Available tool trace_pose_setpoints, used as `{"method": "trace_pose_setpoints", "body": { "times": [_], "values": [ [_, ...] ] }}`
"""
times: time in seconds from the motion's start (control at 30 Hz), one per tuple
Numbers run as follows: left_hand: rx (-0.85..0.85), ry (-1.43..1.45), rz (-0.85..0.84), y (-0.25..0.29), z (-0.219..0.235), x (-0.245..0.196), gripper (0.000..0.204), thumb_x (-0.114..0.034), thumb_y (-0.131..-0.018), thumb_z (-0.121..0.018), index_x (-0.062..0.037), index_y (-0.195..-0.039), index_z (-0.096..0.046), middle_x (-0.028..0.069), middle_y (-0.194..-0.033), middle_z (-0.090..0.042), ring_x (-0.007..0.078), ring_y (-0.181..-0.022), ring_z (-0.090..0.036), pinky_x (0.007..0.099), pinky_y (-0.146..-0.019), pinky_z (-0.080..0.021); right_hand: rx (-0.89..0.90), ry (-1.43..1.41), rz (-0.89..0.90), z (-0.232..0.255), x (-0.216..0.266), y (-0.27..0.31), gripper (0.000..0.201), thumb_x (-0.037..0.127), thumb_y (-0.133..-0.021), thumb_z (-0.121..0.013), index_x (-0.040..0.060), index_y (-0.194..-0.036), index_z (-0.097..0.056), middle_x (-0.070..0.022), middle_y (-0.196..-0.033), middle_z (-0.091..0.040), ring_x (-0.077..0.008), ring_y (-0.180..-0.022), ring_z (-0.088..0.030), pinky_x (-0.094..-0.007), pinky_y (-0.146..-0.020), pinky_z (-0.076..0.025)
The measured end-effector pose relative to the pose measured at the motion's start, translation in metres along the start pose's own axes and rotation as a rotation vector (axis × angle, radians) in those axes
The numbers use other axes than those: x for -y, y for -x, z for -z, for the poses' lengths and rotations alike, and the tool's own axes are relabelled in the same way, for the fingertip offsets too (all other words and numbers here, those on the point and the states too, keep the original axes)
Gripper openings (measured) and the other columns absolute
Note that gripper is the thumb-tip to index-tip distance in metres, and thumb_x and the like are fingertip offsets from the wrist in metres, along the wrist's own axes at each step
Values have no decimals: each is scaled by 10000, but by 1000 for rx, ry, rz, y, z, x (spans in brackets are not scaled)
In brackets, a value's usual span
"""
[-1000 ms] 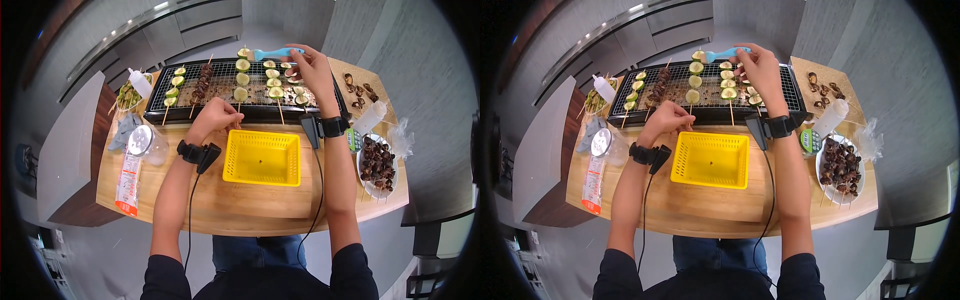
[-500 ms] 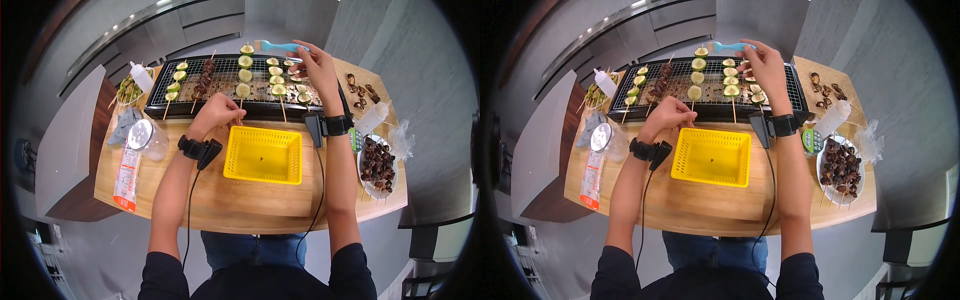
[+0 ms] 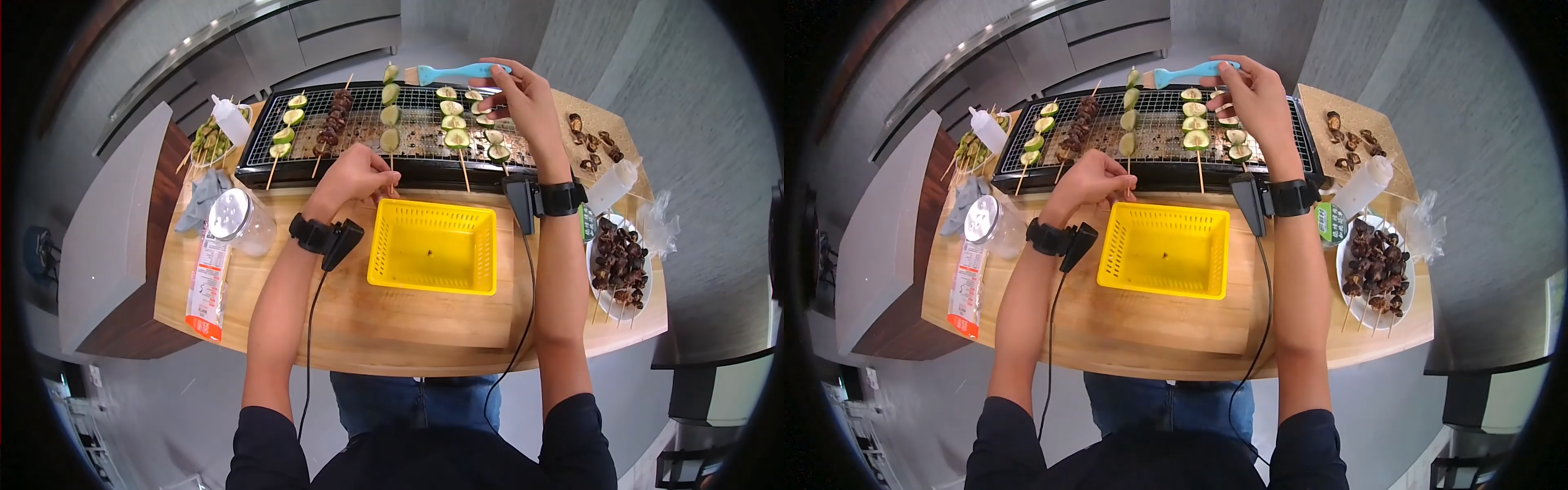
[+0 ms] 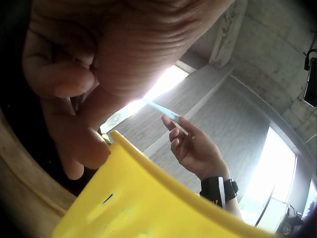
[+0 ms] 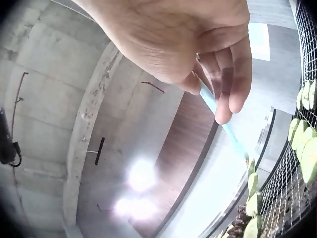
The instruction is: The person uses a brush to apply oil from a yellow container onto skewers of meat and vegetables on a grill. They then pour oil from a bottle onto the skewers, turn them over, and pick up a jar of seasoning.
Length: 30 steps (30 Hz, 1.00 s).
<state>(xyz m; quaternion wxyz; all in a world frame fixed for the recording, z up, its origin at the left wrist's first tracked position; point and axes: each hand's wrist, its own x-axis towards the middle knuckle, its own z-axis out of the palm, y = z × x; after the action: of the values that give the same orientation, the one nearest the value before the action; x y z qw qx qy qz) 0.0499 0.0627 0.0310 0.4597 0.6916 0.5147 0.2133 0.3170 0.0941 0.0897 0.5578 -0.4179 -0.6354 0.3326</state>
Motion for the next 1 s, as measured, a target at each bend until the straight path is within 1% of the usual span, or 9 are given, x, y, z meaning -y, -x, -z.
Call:
{"method": "trace_pose_setpoints", "body": {
  "times": [0.17,0.23,0.3,0.4,0.63,0.8,0.93,1.0],
  "values": [
    [35,-10,15,-5,3,7,261,-138,-892,-638,116,-929,-688,119,-786,-727,90,-586,-640,211,-483,-473,63,21,5,-1,1,2,286,179,-1003,-500,-6,-1195,-603,-100,-936,-728,-95,-671,-678,-215,-565,-552],
    [49,7,18,-5,3,6,257,-135,-905,-616,111,-923,-686,123,-803,-727,89,-573,-625,208,-491,-473,59,20,16,-3,2,3,288,182,-1001,-504,-17,-1183,-603,-106,-929,-727,-93,-668,-672,-213,-552,-545],
    [64,14,18,-6,4,7,258,-136,-916,-600,107,-930,-685,121,-803,-726,87,-573,-623,206,-491,-471,85,-12,9,-3,4,4,288,179,-999,-502,-34,-1165,-603,-112,-920,-726,-91,-640,-656,-212,-539,-536],
    [79,19,42,-4,3,3,262,-143,-934,-575,97,-946,-682,117,-803,-726,84,-574,-620,202,-492,-467,75,-2,7,0,6,5,294,184,-996,-494,-44,-1146,-605,-113,-902,-726,-86,-608,-638,-209,-533,-530],
    [89,19,92,-4,5,2,265,-162,-964,-555,71,-966,-679,106,-813,-725,73,-567,-608,191,-485,-458,74,-9,-8,3,5,4,305,205,-985,-493,-37,-1123,-617,-96,-861,-726,-76,-584,-625,-207,-529,-524],
    [106,32,65,-4,5,4,256,-152,-971,-548,69,-970,-678,106,-818,-725,70,-565,-605,190,-483,-454,111,99,-86,4,4,5,300,220,-975,-504,-15,-1105,-639,-72,-825,-723,-70,-583,-627,-217,-526,-522],
    [93,25,88,-3,4,2,245,-141,-969,-548,68,-976,-675,109,-819,-725,71,-560,-603,191,-484,-457,117,89,-77,2,2,3,294,226,-976,-521,-12,-1098,-644,-64,-811,-723,-68,-580,-625,-213,-515,-517],
    [92,36,77,-3,4,2,252,-130,-958,-539,85,-952,-672,126,-810,-724,83,-561,-618,203,-485,-468,106,99,-28,-2,-2,5,288,232,-977,-538,-6,-1093,-651,-63,-815,-725,-69,-568,-623,-208,-502,-511]
  ]
}}
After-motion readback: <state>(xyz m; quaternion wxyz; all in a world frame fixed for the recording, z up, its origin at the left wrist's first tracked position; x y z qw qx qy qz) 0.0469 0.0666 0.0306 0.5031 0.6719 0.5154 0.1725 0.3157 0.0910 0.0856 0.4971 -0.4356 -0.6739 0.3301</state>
